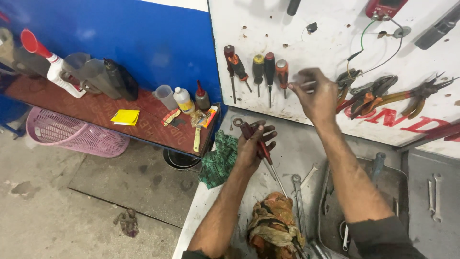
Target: The person organizes various tools, including wrenches, pliers, and screwdrivers, from a metal tray onto a wall-mounted rack. After arranging the tools, the person uses a cloth to wipe the workbench surface clean.
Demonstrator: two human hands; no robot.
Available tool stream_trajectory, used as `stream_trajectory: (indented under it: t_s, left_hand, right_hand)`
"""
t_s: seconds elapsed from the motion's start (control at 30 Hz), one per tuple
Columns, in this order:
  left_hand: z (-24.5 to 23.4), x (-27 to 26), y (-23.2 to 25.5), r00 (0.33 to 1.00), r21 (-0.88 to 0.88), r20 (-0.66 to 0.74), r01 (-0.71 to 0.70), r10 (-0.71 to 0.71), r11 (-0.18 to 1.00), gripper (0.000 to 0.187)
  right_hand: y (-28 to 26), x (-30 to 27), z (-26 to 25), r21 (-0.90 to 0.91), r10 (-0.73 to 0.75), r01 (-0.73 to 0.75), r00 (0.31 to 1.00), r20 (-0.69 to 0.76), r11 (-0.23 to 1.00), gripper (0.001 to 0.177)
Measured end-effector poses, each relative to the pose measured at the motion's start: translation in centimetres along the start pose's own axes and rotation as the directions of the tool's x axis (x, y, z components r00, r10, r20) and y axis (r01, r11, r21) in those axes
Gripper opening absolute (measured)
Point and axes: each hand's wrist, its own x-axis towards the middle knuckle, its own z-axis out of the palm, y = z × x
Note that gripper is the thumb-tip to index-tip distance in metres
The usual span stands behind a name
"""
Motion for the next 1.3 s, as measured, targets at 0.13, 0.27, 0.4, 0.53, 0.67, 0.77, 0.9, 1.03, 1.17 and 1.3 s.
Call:
stream_trajectory:
  t_s: [0.13,0.27,0.4,0.53,0.67,0.77,0.9,1.03,1.17,1.3]
  left_hand:
    - [1.8,-0.3,0.9,0.999,-0.091,-0.048,0.019,-0.023,0.996,0.036]
    - [4.4,-1.5,1.7,0.999,-0.118,-0.054,-0.007,0.001,0.993,0.032]
    - [1.8,-0.1,1.0,0.996,0.235,-0.046,-0.057,0.070,0.970,0.032]
    - [-3.7,4.1,-2.9,0.938,0.523,-0.103,-0.232,0.331,0.820,0.043]
    - [-0.9,1.8,-1.6,0.960,0.479,-0.230,-0.028,0.157,0.877,0.038]
    - [-0.4,1.2,-1.4,0.963,0.446,-0.218,-0.046,0.158,0.894,0.029]
    - [0.1,0.7,-0.5,0.962,0.449,-0.241,-0.006,0.128,0.893,0.024]
    - [-1.3,2.1,-1.8,0.957,0.381,-0.218,-0.096,0.190,0.920,0.025]
    - [-0.7,1.4,-1.4,0.969,0.338,-0.160,-0.127,0.190,0.933,0.024]
    - [0.4,0.2,-0.7,0.962,0.407,-0.090,-0.199,0.256,0.891,0.030]
  right_hand:
    - [-4.0,-5.9,0.0,0.069,0.177,-0.241,0.853,0.491,0.968,0.027]
    - [-3.7,-7.8,0.9,0.156,0.197,-0.362,0.764,0.614,0.919,0.036]
    - [-3.4,-6.4,-1.5,0.269,0.230,-0.316,0.924,0.306,0.910,0.053]
    - [-4.2,-2.9,-5.4,0.130,-0.153,0.204,0.935,-0.320,0.970,0.052]
    - [-5.8,-1.7,-6.4,0.113,-0.239,0.316,0.867,-0.437,0.942,0.039]
    - [-5.0,-1.3,-6.2,0.025,-0.338,0.395,0.816,-0.469,0.918,0.044]
    - [-6.3,-1.3,-6.5,0.022,-0.329,0.391,0.803,-0.497,0.920,0.039]
    - [-4.2,-0.6,-6.0,-0.010,-0.369,0.411,0.808,-0.459,0.912,0.041]
    - [-5.1,-0.2,-4.8,0.064,-0.302,0.358,0.859,-0.412,0.931,0.035]
    - [-0.7,1.5,-1.8,-0.001,-0.105,0.109,0.953,-0.285,0.994,0.042]
